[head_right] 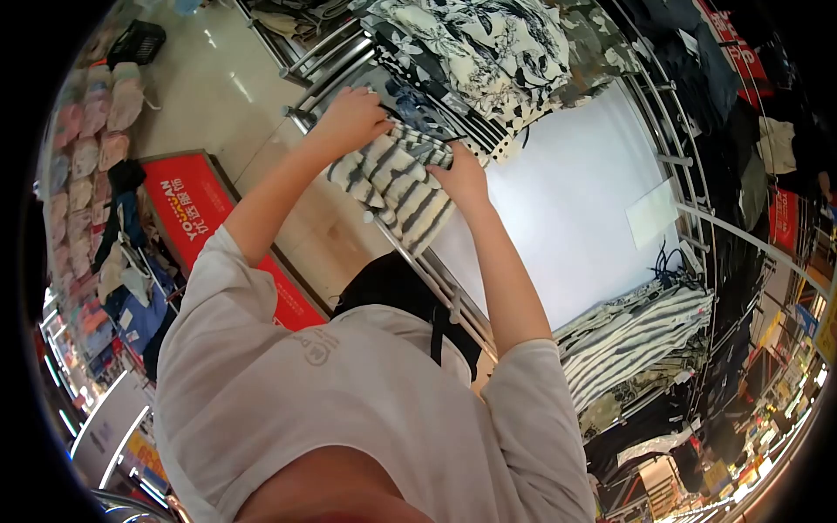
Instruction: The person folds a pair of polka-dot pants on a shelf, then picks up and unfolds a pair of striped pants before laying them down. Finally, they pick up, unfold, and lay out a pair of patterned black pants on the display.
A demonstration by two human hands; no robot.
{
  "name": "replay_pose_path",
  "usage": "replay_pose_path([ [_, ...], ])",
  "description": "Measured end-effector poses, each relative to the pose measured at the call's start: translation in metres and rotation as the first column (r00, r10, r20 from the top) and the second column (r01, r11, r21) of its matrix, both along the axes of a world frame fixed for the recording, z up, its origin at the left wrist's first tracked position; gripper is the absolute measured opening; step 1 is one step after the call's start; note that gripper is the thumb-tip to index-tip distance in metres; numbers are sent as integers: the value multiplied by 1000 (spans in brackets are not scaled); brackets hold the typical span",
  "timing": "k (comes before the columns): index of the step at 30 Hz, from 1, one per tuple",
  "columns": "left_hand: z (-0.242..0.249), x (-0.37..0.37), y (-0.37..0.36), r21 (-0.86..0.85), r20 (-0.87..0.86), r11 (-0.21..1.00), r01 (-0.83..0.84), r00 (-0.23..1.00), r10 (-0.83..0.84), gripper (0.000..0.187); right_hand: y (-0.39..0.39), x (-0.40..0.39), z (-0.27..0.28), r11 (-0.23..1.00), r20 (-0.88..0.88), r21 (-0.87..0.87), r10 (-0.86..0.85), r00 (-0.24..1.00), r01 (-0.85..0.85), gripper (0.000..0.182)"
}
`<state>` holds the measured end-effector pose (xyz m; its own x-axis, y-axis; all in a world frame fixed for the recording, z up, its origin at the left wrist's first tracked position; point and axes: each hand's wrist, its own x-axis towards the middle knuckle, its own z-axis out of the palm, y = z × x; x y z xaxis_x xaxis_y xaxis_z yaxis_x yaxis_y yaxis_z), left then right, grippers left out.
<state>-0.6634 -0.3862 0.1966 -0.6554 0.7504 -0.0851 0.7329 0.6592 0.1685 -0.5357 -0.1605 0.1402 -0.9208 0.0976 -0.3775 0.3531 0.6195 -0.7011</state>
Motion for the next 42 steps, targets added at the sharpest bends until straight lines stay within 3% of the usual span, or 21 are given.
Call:
replay_pose_path([
  [4, 3, -1, -5, 156, -143, 963, 218, 970, -196, 17, -10, -3, -11, 995, -91, -35, -93, 991, 91, 51],
  [5, -1, -7, -5, 162, 149, 982, 94, 982, -119, 22, -12, -2, -14, 994, -90, -36, -102, 991, 99, 51],
  [6, 0, -9, -4, 132, 428, 991, -25, 903, -34, 36, -12, -1, -16, 993, -116, -63, -105, 988, 98, 50],
  [7, 0, -9, -4, 136, 428, 991, -17, 903, -43, 36, -12, 0, -17, 992, -143, -88, -106, 984, 94, 49],
  [9, 2, -5, -12, 234, 617, 956, -177, 787, -5, 61, -13, 8, -16, 988, -195, -117, -121, 973, 100, 46],
  [11, -9, -3, -22, 234, 522, 970, -65, 850, -69, 64, -19, 19, -11, 988, -198, -81, -144, 970, 130, 41],
  [13, 4, 11, -24, -63, 450, 996, 64, 892, -29, 64, -30, 43, 3, 983, -197, -80, -176, 965, 163, 37],
  [14, 13, 25, -25, -151, 417, 987, 47, 909, 20, 61, -35, 55, 10, 979, -200, -119, -186, 962, 165, 36],
  [21, 73, 161, -91, -23, 597, 994, 111, 798, -75, 50, -81, 197, 68, 957, -281, -273, -181, 943, 102, 40],
  [24, 120, 250, -100, -161, 809, 961, 223, 587, 0, 38, -94, 281, 101, 930, -178, -363, -16, 984, -50, 42],
  [25, 130, 284, -104, -199, 874, 951, 239, 482, 62, 33, -97, 308, 123, 925, -53, -373, 58, 997, -74, 42],
  [27, 146, 349, -111, -159, 939, 924, 348, 342, 33, 31, -106, 372, 131, 832, -65, -530, 149, 987, -161, 39],
  [28, 149, 386, -114, -162, 934, 920, 358, 357, 26, 31, -110, 405, 136, 836, -80, -526, 137, 987, -158, 39],
  [30, 149, 454, -120, -38, 914, 884, 467, 374, -159, 28, -119, 472, 146, 818, -98, -524, 222, 970, -240, 34],
  [31, 152, 481, -119, -45, 908, 876, 480, 385, -165, 28, -122, 507, 146, 821, -113, -520, 206, 972, -235, 34],
  [33, 159, 529, -113, 97, 963, 897, 431, 186, -193, 26, -122, 572, 144, 747, -53, -658, 74, 996, -90, 30],
  [35, 171, 568, -104, 99, 974, 910, 403, 150, -172, 22, -111, 625, 166, 712, -52, -702, -37, 998, -10, 29],
  [37, 183, 600, -88, 478, 856, 816, 325, 36, -516, 18, -100, 673, 212, 621, 177, -755, -118, 977, 212, 29],
  [39, 219, 627, -62, 543, 816, 746, 385, -31, -578, 15, -94, 719, 240, 581, 110, -786, -204, 973, 211, 30],
  [41, 242, 653, -37, 551, 832, 720, 422, -210, -514, 16, -94, 765, 264, 540, 48, -812, -317, 947, 221, 31],
  [42, 243, 664, -30, 559, 818, 663, 498, -200, -539, 18, -94, 784, 276, 614, -49, -763, -366, 929, 202, 32],
])
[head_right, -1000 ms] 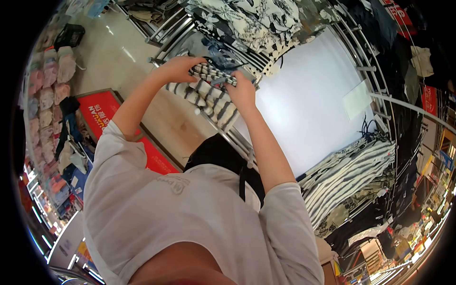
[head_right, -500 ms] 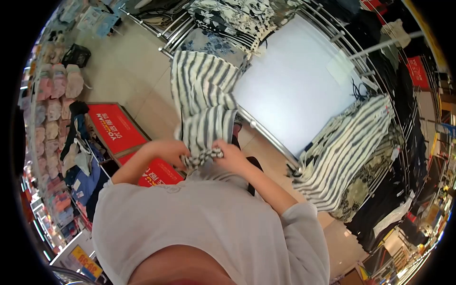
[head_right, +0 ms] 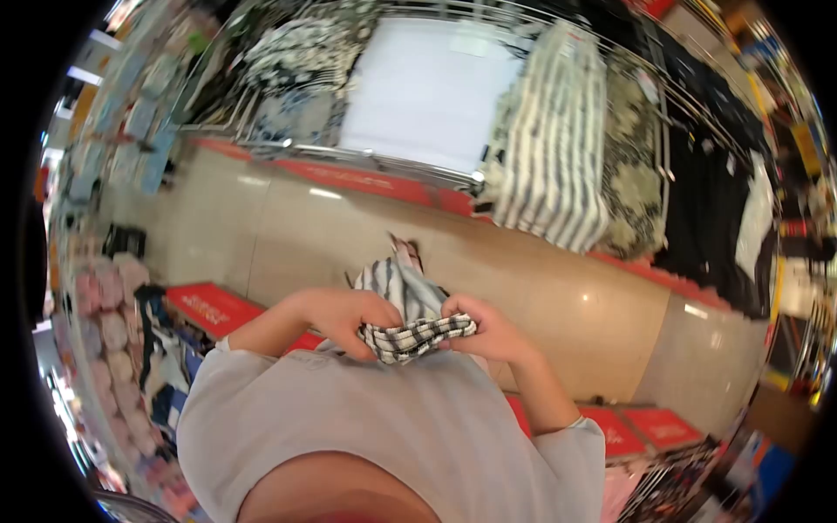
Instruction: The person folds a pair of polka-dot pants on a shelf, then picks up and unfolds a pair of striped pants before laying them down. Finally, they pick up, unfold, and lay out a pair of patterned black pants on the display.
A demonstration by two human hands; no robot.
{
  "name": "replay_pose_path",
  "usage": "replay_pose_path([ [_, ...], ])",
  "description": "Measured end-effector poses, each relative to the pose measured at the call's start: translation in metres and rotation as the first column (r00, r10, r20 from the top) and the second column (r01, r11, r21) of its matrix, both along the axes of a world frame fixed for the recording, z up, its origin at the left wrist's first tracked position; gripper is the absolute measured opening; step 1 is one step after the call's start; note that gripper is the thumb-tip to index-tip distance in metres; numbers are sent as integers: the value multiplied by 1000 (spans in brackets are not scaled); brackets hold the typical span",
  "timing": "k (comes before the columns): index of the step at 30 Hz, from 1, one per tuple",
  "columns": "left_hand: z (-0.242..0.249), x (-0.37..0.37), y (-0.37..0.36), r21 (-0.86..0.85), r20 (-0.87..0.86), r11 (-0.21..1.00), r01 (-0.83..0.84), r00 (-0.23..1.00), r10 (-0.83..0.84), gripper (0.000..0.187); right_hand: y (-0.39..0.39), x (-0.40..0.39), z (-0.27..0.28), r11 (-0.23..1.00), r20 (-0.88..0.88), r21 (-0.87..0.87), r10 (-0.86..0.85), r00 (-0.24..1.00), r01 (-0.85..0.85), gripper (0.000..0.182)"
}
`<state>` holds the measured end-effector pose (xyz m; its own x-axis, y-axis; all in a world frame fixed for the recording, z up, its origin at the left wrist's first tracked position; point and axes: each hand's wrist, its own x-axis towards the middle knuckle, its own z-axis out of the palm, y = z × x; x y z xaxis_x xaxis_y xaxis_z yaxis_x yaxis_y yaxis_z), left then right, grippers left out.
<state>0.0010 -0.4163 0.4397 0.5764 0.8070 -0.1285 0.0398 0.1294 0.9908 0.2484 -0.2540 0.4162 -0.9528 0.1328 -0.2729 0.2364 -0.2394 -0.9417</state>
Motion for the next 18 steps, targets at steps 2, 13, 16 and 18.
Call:
replay_pose_path([
  [2, 32, 14, 21, 82, -169, 995, 56, 985, -42, 20, 4, 38, 15, 987, -137, 135, -64, 989, 82, 35],
  [13, 116, 81, 152, 345, 41, 778, -525, 837, 546, 65, 80, 76, 84, 502, -436, -36, -786, 438, 864, 38],
  [16, 92, 90, 181, 580, 22, 668, -465, 829, 558, 62, 108, 75, 84, 433, -429, -38, -821, 377, 900, 37],
  [18, 75, 92, 197, 625, -58, 668, -404, 829, 556, 55, 131, 81, 74, 414, -414, 66, -817, 402, 908, 36],
])
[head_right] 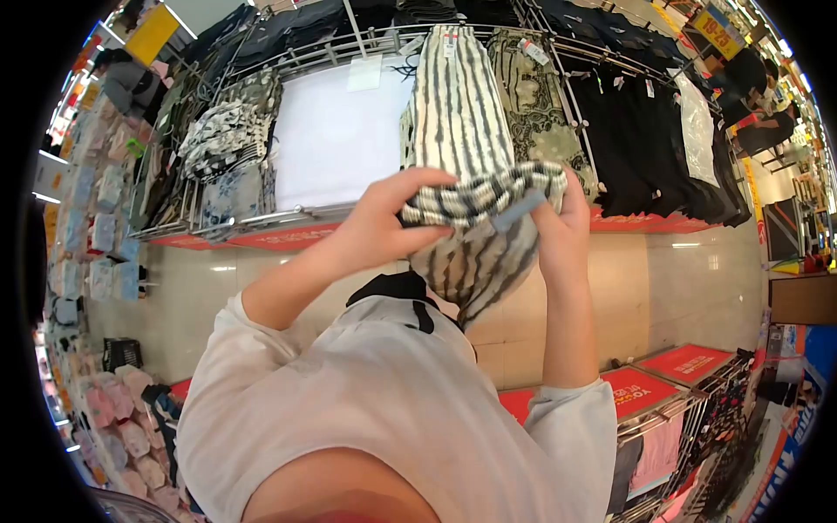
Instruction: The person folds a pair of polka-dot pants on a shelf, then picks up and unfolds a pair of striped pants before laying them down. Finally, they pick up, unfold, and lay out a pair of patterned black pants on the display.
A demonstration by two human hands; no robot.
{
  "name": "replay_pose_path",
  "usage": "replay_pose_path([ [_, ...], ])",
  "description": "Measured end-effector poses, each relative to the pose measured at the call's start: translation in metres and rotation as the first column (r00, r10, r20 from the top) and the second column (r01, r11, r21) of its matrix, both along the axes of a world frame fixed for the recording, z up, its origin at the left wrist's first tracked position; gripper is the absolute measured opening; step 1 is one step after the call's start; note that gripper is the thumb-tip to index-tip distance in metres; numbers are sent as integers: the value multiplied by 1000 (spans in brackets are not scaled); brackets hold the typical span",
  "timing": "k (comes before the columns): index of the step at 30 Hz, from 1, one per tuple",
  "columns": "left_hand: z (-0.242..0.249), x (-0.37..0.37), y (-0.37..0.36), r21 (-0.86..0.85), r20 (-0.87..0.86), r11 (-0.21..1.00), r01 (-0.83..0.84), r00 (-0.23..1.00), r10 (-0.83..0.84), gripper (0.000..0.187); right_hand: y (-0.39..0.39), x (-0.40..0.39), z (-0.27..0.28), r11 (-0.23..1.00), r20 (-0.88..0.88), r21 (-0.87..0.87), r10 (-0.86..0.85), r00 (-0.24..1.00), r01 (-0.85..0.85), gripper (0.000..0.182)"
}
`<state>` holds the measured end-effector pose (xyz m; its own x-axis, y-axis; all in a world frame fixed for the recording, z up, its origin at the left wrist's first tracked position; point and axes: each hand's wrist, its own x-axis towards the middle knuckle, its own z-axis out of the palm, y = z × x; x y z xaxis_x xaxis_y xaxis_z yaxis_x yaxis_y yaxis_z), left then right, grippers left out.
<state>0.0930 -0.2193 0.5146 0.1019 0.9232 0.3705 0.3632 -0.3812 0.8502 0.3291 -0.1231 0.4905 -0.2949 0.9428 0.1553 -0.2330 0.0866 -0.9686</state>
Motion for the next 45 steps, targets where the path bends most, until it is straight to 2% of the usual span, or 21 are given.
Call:
replay_pose_path([
  [7, 3, -45, 130, 138, -60, 990, -42, 997, 51, 36, 129, -23, -5, 993, 44, 114, -33, 998, 28, 30],
  [11, 51, -113, 295, 358, 18, 931, -73, 997, 71, 47, 279, -98, 75, 969, 118, 223, -138, 983, 109, 28],
  [12, 81, -134, 325, 302, -72, 946, -118, 987, 146, 52, 333, -121, 94, 979, 4, 202, -3, 1000, 2, 31],
  [13, 97, -157, 365, 300, -66, 947, -111, 988, 137, 52, 380, -145, 115, 965, 61, 262, -2, 998, -14, 33],
  [15, 112, -200, 451, 277, 258, 960, 32, 960, -106, 78, 494, -184, 126, 939, 132, 338, 28, 991, -71, 34],
  [16, 105, -214, 486, 287, 323, 957, -36, 945, -61, 79, 523, -213, 125, 921, 176, 357, 96, 980, -154, 32],
  [17, 90, -227, 516, 287, 388, 952, -108, 922, -12, 81, 539, -244, 124, 955, 145, 288, 26, 989, -67, 20],
  [18, 72, -241, 535, 132, 286, 962, -240, 938, 194, 72, 555, -269, 109, 973, 67, 203, 99, 993, -111, 19],
  [19, 45, -259, 562, -29, 322, 983, -184, 929, 183, 66, 574, -288, 87, 980, -21, 115, 163, 986, -160, 17],
  [21, -62, -294, 628, 225, 124, 874, -430, 903, 412, 59, 647, -311, 9, 982, 174, 158, 80, 981, -108, 31],
  [23, -126, -312, 652, 34, 204, 904, -427, 888, 412, 60, 702, -322, -84, 968, 285, -13, 243, 927, -250, 29],
  [26, -242, -336, 692, 34, 31, 899, -437, 899, 436, 63, 724, -339, -190, 973, 361, -162, 214, 908, -165, 44],
  [27, -264, -338, 697, -44, 32, 905, -424, 905, 425, 64, 730, -348, -213, 989, 542, -140, 122, 832, -54, 44],
  [30, -321, -339, 715, -71, -31, 856, -512, 859, 511, 65, 746, -361, -276, 995, 558, -92, 24, 830, 34, 33],
  [33, -362, -343, 733, -21, -169, 840, -543, 830, 532, 60, 769, -370, -327, 965, 654, 251, -229, 721, 79, 34],
  [35, -373, -337, 743, 85, -169, 777, -624, 759, 629, 61, 779, -377, -346, 931, 714, 343, -345, 610, 124, 35],
  [38, -360, -332, 736, -14, -406, 789, -614, 725, 557, 52, 790, -380, -375, 906, 817, 421, -398, 417, 41, 37],
  [41, -342, -330, 718, -14, -493, 781, -625, 683, 538, 61, 773, -372, -387, 791, 563, 607, -498, 660, 79, 41],
  [43, -334, -335, 687, 74, -500, 748, -660, 624, 601, 65, 721, -365, -362, 747, 444, 650, -522, 728, 140, 46],
  [44, -347, -341, 671, 352, -395, 645, -679, 516, 760, 55, 678, -363, -347, 774, 477, 617, -510, 715, 140, 43],
  [45, -357, -354, 651, 314, -371, 686, -657, 580, 725, 57, 634, -361, -329, 793, 500, 591, -503, 705, 146, 41],
])
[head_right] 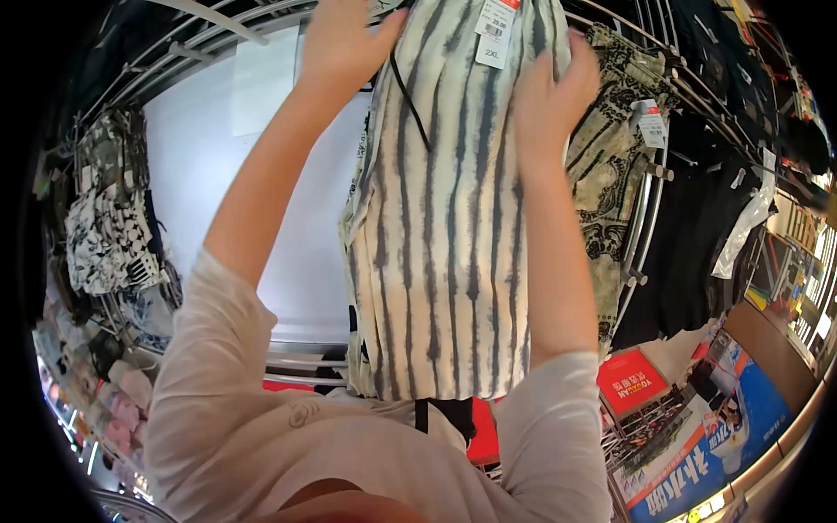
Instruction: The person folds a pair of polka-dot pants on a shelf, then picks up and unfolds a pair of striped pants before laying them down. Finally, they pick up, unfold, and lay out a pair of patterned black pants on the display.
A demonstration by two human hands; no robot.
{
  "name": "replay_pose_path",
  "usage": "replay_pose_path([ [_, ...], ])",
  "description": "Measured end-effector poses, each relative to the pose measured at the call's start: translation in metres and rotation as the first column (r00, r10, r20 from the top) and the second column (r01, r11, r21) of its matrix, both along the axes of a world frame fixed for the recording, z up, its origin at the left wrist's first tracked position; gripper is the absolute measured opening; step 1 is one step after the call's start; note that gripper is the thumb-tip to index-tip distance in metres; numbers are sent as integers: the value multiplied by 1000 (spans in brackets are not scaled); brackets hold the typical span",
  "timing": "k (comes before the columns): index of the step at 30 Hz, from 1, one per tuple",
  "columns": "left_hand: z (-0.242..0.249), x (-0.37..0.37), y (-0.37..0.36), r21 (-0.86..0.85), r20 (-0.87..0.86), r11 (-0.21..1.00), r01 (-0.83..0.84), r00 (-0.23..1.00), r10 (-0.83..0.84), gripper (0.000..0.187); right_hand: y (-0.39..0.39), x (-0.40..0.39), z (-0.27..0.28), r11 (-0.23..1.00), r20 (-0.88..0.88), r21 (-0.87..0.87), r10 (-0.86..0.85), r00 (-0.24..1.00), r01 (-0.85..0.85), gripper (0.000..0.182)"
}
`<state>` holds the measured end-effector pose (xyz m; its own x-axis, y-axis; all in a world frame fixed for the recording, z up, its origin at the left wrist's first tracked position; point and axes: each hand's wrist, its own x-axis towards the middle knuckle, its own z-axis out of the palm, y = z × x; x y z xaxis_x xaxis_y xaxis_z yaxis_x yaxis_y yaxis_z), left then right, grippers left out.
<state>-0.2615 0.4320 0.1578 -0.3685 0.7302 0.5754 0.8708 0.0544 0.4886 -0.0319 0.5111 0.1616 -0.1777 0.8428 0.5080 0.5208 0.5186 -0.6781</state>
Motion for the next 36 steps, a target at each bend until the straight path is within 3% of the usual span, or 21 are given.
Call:
replay_pose_path([
  [1, -10, -13, -27, -7, 54, 998, 60, 997, -60, 58, -35, 8, 4, 999, 93, -28, 43, 995, -41, 40],
  [3, -21, -21, -101, -97, 105, 995, -10, 994, 20, 59, -104, 37, -5, 982, 214, -121, 171, 962, -148, 38],
  [6, -67, -1, -236, -359, 101, 933, -12, 994, 52, 63, -204, 69, -14, 930, 269, -262, 327, 906, -258, 36],
  [9, -72, 30, -373, -644, 106, 764, 46, 994, 30, 67, -298, 84, -12, 837, 184, -480, 387, 903, -261, 32],
  [11, -68, 44, -445, -837, 45, 548, -2, 996, 71, 73, -343, 78, -5, 766, 109, -550, 461, 880, -333, 31],
  [12, -67, 48, -475, -835, 29, 550, -27, 995, 93, 73, -365, 72, 2, 732, 58, -567, 493, 868, -378, 30],
  [14, -63, 46, -513, -992, 13, 128, -19, 970, 244, 79, -400, 61, 17, 577, -5, -712, 566, 825, -400, 29],
  [15, -55, 42, -520, -999, 9, 41, 0, 975, 223, 83, -416, 54, 20, 592, 11, -665, 616, 787, -454, 28],
  [19, -59, 26, -541, -978, 65, 208, 32, 986, 153, 82, -474, 44, 32, 499, 51, -670, 769, 637, -550, 31],
  [21, -64, 15, -565, -958, 151, 252, 134, 987, 48, 71, -527, 46, 46, 475, 163, -708, 830, 533, -523, 33],
  [22, -72, 8, -575, -954, 136, 278, 115, 989, 60, 71, -544, 46, 53, 474, 156, -714, 825, 543, -515, 34],
  [24, -84, -1, -598, -931, 275, 243, 272, 961, -20, 55, -578, 51, 52, 503, 166, -683, 813, 559, -529, 35],
  [27, -74, 4, -635, -899, 380, 232, 371, 925, -6, 46, -630, 54, 63, 612, 214, -620, 734, 645, -491, 38],
  [29, -21, 17, -647, -895, 201, 351, 275, 951, -233, 43, -664, 63, 45, 698, 204, -535, 653, 729, -476, 38],
  [30, -22, 24, -654, -896, 190, 355, 267, 953, -237, 43, -680, 64, 45, 731, 189, -491, 620, 762, -473, 38],
  [31, -26, 33, -668, -835, 181, 475, 279, 953, -242, 41, -698, 68, 51, 733, 183, -491, 616, 766, -472, 38],
  [32, -30, 40, -685, -761, 174, 581, 289, 953, -246, 40, -718, 71, 56, 721, 155, -547, 586, 795, -425, 37],
  [33, -26, 43, -697, -765, 165, 578, 285, 954, -252, 40, -734, 71, 61, 708, 130, -595, 553, 823, -381, 37],
  [35, -20, 47, -715, -664, -189, 735, 135, 921, -340, 38, -765, 74, 60, 671, 93, -656, 526, 845, -346, 37],
  [36, -13, 47, -723, -665, -194, 734, 137, 917, -347, 38, -783, 79, 55, 624, 62, -719, 498, 865, -308, 37],
])
